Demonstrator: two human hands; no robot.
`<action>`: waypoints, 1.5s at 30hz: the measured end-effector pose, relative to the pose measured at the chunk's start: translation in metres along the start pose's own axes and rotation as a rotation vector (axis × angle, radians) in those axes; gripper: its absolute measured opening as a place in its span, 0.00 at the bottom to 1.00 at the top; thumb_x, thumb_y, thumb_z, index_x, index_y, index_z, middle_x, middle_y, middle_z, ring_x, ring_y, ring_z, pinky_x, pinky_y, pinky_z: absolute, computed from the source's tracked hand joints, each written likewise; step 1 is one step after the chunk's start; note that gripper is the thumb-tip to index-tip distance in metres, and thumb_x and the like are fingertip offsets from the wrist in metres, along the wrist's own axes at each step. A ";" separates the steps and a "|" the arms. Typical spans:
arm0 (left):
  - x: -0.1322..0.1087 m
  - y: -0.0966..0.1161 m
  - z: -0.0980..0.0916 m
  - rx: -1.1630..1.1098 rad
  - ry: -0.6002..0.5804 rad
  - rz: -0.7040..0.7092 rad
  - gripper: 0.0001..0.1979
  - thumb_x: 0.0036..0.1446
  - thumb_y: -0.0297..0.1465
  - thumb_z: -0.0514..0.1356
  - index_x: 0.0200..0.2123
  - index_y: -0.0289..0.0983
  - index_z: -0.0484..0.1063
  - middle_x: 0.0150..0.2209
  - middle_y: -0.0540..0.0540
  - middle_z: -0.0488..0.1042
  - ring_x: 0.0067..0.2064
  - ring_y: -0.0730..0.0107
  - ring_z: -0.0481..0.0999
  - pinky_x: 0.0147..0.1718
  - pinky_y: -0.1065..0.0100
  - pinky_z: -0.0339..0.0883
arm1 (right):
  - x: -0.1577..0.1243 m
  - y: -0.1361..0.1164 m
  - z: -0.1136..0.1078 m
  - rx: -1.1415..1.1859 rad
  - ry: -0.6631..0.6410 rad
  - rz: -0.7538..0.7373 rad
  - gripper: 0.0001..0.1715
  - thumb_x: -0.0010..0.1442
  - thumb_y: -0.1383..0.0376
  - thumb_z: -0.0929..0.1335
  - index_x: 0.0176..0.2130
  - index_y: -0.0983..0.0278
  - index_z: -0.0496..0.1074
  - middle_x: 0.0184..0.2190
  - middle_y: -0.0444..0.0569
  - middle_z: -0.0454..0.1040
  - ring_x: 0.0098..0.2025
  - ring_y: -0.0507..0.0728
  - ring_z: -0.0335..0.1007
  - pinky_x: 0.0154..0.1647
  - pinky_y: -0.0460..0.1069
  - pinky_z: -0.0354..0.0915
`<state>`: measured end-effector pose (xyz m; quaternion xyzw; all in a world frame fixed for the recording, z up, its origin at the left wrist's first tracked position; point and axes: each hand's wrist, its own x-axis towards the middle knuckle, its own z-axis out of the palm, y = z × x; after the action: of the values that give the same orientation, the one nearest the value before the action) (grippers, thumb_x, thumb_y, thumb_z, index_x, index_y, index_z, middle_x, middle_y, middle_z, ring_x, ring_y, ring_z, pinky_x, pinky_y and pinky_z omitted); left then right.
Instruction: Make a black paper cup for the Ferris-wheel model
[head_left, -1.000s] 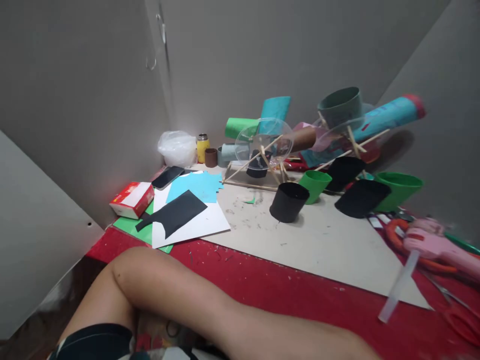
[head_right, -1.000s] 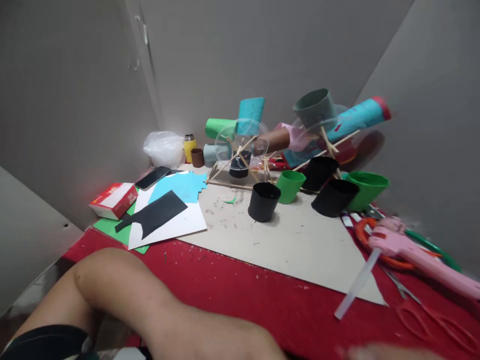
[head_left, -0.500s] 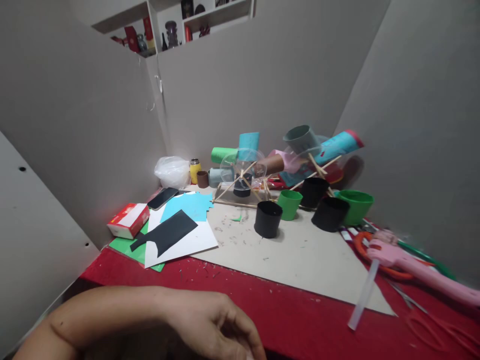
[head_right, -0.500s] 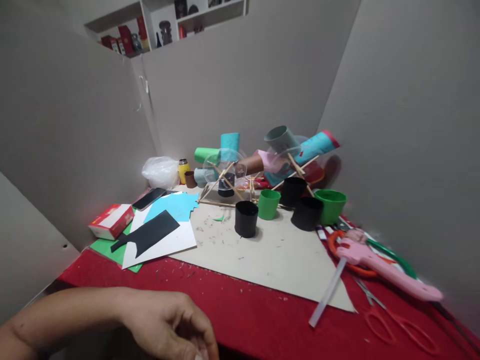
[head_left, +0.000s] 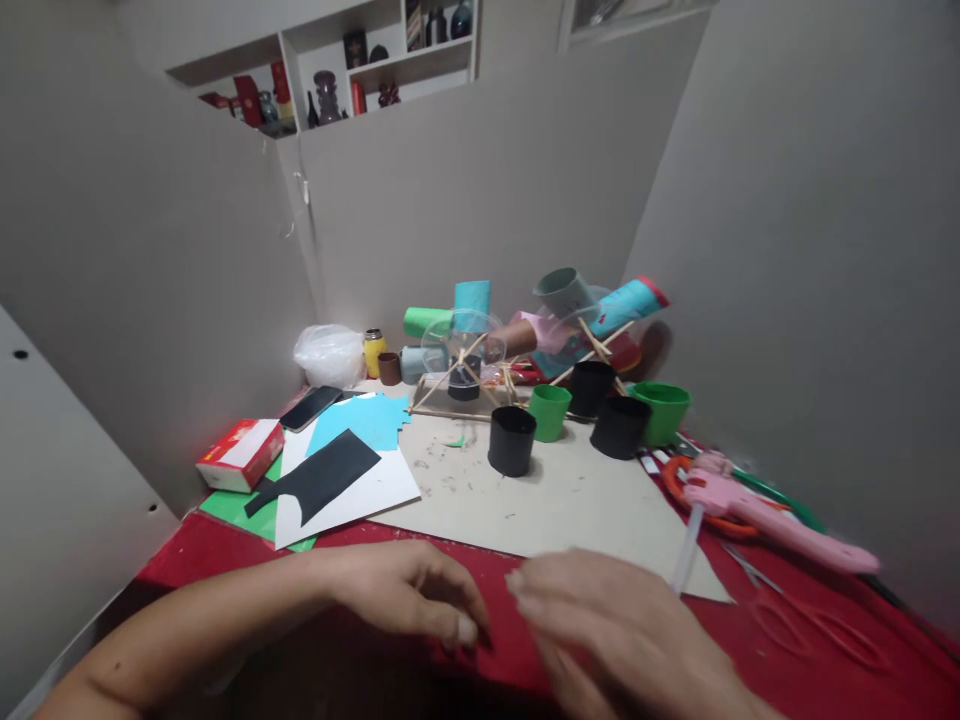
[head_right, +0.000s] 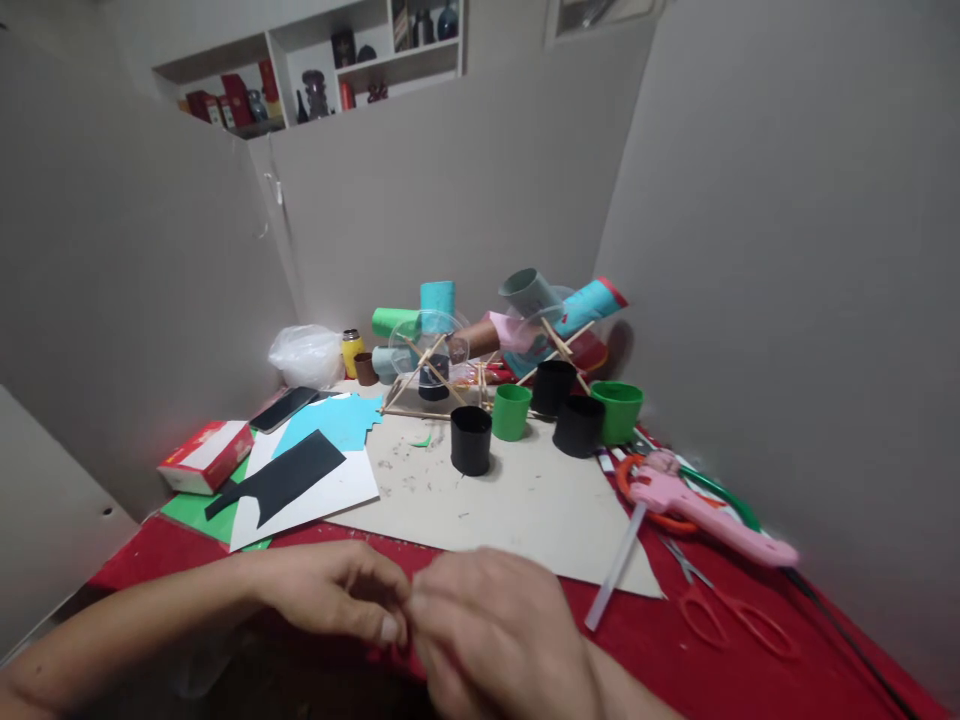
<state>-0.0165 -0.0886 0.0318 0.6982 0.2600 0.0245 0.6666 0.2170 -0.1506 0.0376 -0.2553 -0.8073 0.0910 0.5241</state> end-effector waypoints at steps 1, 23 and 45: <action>-0.002 0.003 -0.003 0.012 0.025 -0.012 0.25 0.54 0.51 0.63 0.45 0.38 0.77 0.36 0.45 0.76 0.34 0.70 0.74 0.38 0.68 0.69 | 0.009 0.006 0.003 -0.001 -0.010 -0.017 0.06 0.62 0.64 0.68 0.37 0.53 0.77 0.29 0.43 0.79 0.29 0.55 0.75 0.31 0.49 0.70; 0.130 0.041 -0.078 0.993 0.569 0.354 0.17 0.57 0.35 0.61 0.48 0.35 0.73 0.50 0.35 0.75 0.47 0.55 0.75 0.44 0.61 0.66 | 0.046 0.095 -0.004 0.077 0.519 0.552 0.23 0.58 0.50 0.70 0.19 0.60 0.68 0.14 0.41 0.67 0.16 0.51 0.60 0.18 0.46 0.59; 0.100 0.031 -0.042 0.194 0.849 0.549 0.17 0.59 0.42 0.61 0.29 0.33 0.77 0.27 0.45 0.77 0.30 0.70 0.73 0.31 0.70 0.68 | 0.045 0.125 0.008 0.486 0.584 0.801 0.32 0.63 0.41 0.59 0.54 0.58 0.69 0.44 0.52 0.79 0.46 0.62 0.76 0.42 0.55 0.70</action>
<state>0.0642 -0.0096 0.0339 0.7278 0.3160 0.4555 0.4037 0.2350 -0.0202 0.0185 -0.4289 -0.4237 0.3925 0.6946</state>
